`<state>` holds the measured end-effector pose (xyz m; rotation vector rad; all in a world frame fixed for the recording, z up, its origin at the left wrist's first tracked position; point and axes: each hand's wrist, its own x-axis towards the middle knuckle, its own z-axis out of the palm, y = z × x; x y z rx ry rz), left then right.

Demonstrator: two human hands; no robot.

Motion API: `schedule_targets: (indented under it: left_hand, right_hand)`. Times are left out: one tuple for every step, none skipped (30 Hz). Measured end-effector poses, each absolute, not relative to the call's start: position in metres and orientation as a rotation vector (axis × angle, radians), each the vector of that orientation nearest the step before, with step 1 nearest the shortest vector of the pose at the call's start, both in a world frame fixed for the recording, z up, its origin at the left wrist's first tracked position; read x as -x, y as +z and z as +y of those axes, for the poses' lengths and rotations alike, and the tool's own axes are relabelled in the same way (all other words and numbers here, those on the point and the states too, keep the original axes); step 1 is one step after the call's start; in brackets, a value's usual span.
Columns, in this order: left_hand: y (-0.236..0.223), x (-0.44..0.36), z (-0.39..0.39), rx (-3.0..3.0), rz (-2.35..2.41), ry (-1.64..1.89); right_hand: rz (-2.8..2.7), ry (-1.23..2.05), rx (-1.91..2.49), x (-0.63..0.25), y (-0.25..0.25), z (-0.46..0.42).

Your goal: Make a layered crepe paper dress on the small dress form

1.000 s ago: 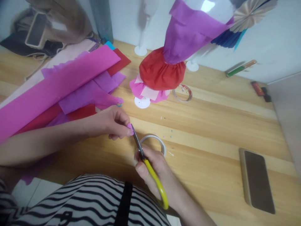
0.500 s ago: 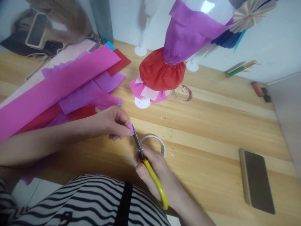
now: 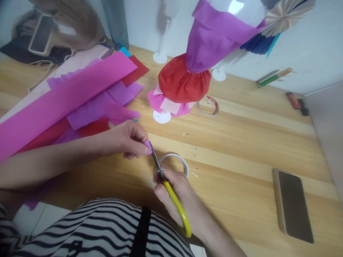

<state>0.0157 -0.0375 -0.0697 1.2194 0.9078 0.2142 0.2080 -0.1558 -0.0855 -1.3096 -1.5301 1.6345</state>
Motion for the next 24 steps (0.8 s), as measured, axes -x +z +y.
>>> schedule_targets:
  left_hand:
    - [-0.070,-0.016,-0.037,-1.219,0.906,0.216]
    - [-0.070,-0.016,-0.037,-1.220,0.904,0.216]
    - [-0.071,-0.015,-0.037,-1.220,0.901,0.216]
    - [-0.071,-0.015,-0.037,-1.221,0.896,0.217]
    - [-0.072,-0.014,-0.037,-1.221,0.889,0.220]
    - [-0.073,-0.014,-0.037,-1.219,0.880,0.225]
    - [-0.073,-0.013,-0.037,-1.215,0.866,0.230]
    - [-0.074,-0.013,-0.036,-1.209,0.850,0.234]
    - [-0.074,-0.012,-0.036,-1.201,0.837,0.242]
    - [-0.074,-0.012,-0.037,-1.192,0.824,0.251]
    - [-0.074,-0.012,-0.037,-1.180,0.813,0.263]
    - [-0.074,-0.012,-0.037,-1.165,0.801,0.277]
    - [-0.073,-0.012,-0.037,-1.147,0.790,0.295]
    - [-0.073,-0.012,-0.038,-1.124,0.782,0.317]
    - [-0.073,-0.013,-0.038,-1.098,0.776,0.337]
    - [-0.073,-0.013,-0.039,-1.069,0.773,0.357]
    - [-0.073,-0.013,-0.039,-1.040,0.773,0.375]
    - [-0.073,-0.014,-0.040,-1.015,0.776,0.395]
    - [-0.073,-0.014,-0.040,-0.994,0.778,0.417]
    - [-0.073,-0.015,-0.041,-0.980,0.781,0.439]
    - [-0.073,-0.015,-0.042,-0.973,0.787,0.461]
    - [-0.072,-0.016,-0.043,-0.971,0.797,0.481]
    - [-0.070,-0.016,-0.043,-0.977,0.812,0.494]
    - [-0.069,-0.017,-0.044,-0.985,0.832,0.501]
  right_hand:
    - [-1.572,1.650,1.294,-0.209,-0.086,-0.156]
    - [-1.604,1.663,1.278,-0.209,-0.087,-0.156]
    - [-1.623,1.668,1.270,-0.209,-0.087,-0.156]
    - [-1.617,1.678,1.271,-0.209,-0.087,-0.157]
    - [-1.599,1.691,1.274,-0.208,-0.087,-0.157]
    - [-1.569,1.701,1.280,-0.207,-0.087,-0.157]
    - [-1.531,1.701,1.287,-0.206,-0.088,-0.158]
    - [-1.489,1.688,1.296,-0.204,-0.090,-0.159]
    - [-1.447,1.663,1.307,-0.202,-0.091,-0.161]
    - [-1.407,1.634,1.319,-0.200,-0.093,-0.162]
    - [-1.366,1.611,1.333,-0.198,-0.095,-0.163]
    - [-1.329,1.605,1.346,-0.197,-0.097,-0.165]
    - [-1.297,1.607,1.353,-0.196,-0.099,-0.165]
    - [-1.271,1.614,1.352,-0.196,-0.100,-0.166]
    - [-1.251,1.629,1.338,-0.196,-0.100,-0.165]
    - [-1.238,1.651,1.316,-0.197,-0.100,-0.164]
    - [-1.225,1.676,1.285,-0.198,-0.099,-0.163]
    - [-1.216,1.704,1.248,-0.200,-0.097,-0.161]
    - [-1.211,1.731,1.211,-0.201,-0.095,-0.160]
    - [-1.210,1.748,1.178,-0.203,-0.093,-0.158]
    - [-1.212,1.748,1.155,-0.205,-0.092,-0.156]
    - [-1.209,1.726,1.144,-0.207,-0.090,-0.154]
    - [-1.202,1.695,1.147,-0.209,-0.089,-0.153]
    - [-1.188,1.650,1.165,-0.210,-0.088,-0.152]
